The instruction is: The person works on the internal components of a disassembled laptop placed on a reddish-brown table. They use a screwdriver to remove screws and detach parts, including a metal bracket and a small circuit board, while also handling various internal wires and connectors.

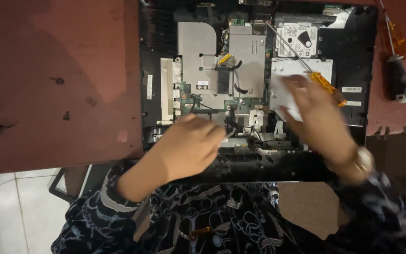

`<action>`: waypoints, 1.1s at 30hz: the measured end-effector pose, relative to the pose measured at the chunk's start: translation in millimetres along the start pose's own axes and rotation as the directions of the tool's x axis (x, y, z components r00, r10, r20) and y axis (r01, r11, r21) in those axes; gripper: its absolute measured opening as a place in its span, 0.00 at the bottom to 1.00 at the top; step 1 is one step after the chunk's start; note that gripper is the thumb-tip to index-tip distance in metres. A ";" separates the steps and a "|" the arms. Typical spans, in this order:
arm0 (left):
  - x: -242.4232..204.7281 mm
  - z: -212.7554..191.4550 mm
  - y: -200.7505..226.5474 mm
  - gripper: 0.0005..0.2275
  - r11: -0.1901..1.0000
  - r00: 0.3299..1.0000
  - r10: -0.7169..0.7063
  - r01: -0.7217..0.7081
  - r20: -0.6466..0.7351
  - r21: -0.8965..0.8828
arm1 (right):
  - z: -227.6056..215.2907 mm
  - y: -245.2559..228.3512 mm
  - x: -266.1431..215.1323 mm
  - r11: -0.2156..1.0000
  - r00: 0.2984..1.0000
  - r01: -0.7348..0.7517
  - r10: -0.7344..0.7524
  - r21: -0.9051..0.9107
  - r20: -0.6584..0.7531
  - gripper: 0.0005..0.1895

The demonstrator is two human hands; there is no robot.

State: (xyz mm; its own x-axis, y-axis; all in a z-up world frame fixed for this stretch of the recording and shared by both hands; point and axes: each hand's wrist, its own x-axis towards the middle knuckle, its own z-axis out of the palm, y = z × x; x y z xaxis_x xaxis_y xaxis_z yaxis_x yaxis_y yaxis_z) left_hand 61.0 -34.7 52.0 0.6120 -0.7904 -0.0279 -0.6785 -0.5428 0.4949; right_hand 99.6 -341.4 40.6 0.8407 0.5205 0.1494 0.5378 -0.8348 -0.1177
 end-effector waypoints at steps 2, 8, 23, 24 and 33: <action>-4.9 -3.1 -6.4 0.08 0.992 0.997 -0.037 0.045 -0.067 0.117 | 14.2 -16.3 31.3 0.964 0.989 0.145 -0.148 0.222 -0.005 0.30; -3.1 28.4 -5.5 0.09 0.992 0.986 0.000 0.021 -0.165 0.123 | 86.7 2.5 52.9 0.965 0.973 0.196 -0.169 0.175 -0.155 0.25; 80.0 -1.6 -110.8 0.11 0.952 0.953 -0.014 0.105 -0.302 0.286 | -81.2 15.4 -134.4 0.494 0.846 -0.519 0.410 0.697 0.339 0.42; 84.7 -5.1 -108.0 0.11 0.954 0.955 -0.004 0.092 -0.297 0.285 | -90.0 13.8 -128.1 0.491 0.841 -0.525 0.422 0.695 0.338 0.42; 101.1 -14.0 -99.3 0.24 0.952 0.993 0.030 0.007 -0.117 0.306 | -23.8 32.5 -16.7 0.832 0.957 -0.266 0.288 0.487 0.030 0.18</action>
State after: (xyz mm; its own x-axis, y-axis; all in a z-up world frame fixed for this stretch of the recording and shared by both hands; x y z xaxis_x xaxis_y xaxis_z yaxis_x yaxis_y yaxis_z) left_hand 196.0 -56.8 12.2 0.6346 -0.7677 0.0887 -0.7659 -0.6094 0.2052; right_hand 101.5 -381.5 57.6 0.9614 0.2634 0.0793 0.2550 -0.7454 -0.6159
